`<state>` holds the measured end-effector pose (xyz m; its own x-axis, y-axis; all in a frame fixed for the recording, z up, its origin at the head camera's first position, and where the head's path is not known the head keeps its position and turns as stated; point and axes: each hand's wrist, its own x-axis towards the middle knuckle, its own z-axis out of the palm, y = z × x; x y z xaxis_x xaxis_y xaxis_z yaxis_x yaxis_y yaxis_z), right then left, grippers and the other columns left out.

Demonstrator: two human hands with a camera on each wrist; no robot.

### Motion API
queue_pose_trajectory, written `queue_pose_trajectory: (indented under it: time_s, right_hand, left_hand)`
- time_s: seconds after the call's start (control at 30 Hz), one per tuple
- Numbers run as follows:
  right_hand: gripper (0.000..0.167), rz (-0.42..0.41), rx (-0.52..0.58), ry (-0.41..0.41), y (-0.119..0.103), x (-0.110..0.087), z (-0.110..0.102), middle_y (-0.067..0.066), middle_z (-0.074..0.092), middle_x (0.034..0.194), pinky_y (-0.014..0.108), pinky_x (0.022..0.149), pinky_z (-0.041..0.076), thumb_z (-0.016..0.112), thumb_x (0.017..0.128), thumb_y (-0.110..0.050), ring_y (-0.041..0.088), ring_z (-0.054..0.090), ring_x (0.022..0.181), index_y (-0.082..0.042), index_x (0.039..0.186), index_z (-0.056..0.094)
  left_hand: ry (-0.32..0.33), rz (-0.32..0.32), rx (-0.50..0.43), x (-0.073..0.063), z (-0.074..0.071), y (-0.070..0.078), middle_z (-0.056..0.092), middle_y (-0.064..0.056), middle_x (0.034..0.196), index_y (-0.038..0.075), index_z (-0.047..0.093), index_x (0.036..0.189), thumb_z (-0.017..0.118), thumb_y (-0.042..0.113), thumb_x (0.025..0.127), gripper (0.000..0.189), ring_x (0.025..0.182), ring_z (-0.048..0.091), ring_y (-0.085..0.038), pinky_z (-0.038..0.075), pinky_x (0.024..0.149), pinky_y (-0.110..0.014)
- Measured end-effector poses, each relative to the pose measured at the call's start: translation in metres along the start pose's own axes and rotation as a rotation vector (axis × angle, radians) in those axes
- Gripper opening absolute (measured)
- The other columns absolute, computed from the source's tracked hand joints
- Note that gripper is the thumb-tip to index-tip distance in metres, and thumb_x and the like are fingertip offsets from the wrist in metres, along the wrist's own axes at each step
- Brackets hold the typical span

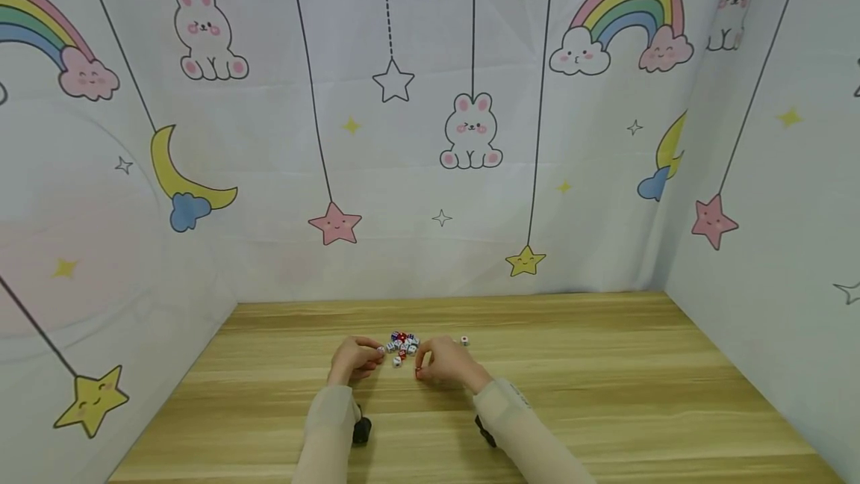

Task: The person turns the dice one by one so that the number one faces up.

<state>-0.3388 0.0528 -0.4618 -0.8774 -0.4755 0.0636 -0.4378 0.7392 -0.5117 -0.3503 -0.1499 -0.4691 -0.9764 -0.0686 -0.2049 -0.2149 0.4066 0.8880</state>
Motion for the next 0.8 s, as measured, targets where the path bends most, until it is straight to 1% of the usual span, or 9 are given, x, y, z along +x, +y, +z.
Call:
queue_pose_trajectory:
  time_s: [0.17,0.3,0.57,0.67,0.8]
  right_hand:
    - [0.005,-0.024,-0.034,0.014,-0.0009,-0.0023,0.0005,-0.003,0.062,0.072,0.019,0.048,0.038,0.071,0.074,-0.019,0.001,0.048,0.052,-0.019,0.075,0.066]
    - [0.007,-0.034,-0.049,0.016,-0.0005,-0.0023,0.0010,-0.004,0.061,0.070,0.018,0.048,0.038,0.072,0.072,-0.017,0.001,0.048,0.050,-0.020,0.074,0.066]
    - [0.008,-0.033,-0.034,0.011,0.0017,-0.0016,0.0007,-0.003,0.062,0.072,0.018,0.047,0.039,0.071,0.072,-0.015,0.000,0.049,0.050,-0.019,0.075,0.065]
    - [0.006,-0.021,0.000,0.003,0.0031,-0.0033,-0.0006,-0.002,0.063,0.075,0.019,0.047,0.039,0.070,0.074,-0.015,0.002,0.049,0.050,-0.018,0.076,0.065]
    - [0.006,0.017,0.079,0.003,0.0059,-0.0072,-0.0071,-0.001,0.062,0.073,0.022,0.048,0.040,0.069,0.076,-0.016,0.006,0.050,0.053,-0.017,0.081,0.065]
  left_hand:
    - [-0.001,0.007,-0.005,0.0003,-0.0003,-0.0003,0.068,-0.003,0.068,0.001,0.066,0.097,0.064,0.013,0.080,0.020,0.050,0.054,-0.007,0.047,0.047,-0.024]
    - [-0.001,0.008,-0.008,0.0008,-0.0006,-0.0008,0.068,-0.002,0.068,0.002,0.066,0.097,0.065,0.013,0.080,0.020,0.050,0.054,-0.007,0.047,0.047,-0.024]
    - [0.000,0.001,-0.005,0.0003,-0.0015,-0.0007,0.068,-0.003,0.068,0.002,0.066,0.097,0.065,0.012,0.080,0.020,0.050,0.054,-0.007,0.047,0.047,-0.024]
    - [0.002,0.000,-0.004,0.0005,-0.0015,-0.0006,0.068,-0.002,0.068,0.002,0.066,0.097,0.065,0.013,0.080,0.020,0.050,0.054,-0.007,0.047,0.047,-0.024]
    - [-0.002,0.007,-0.003,0.0007,-0.0009,-0.0009,0.068,-0.002,0.067,0.002,0.066,0.097,0.065,0.014,0.080,0.021,0.050,0.054,-0.007,0.047,0.046,-0.024]
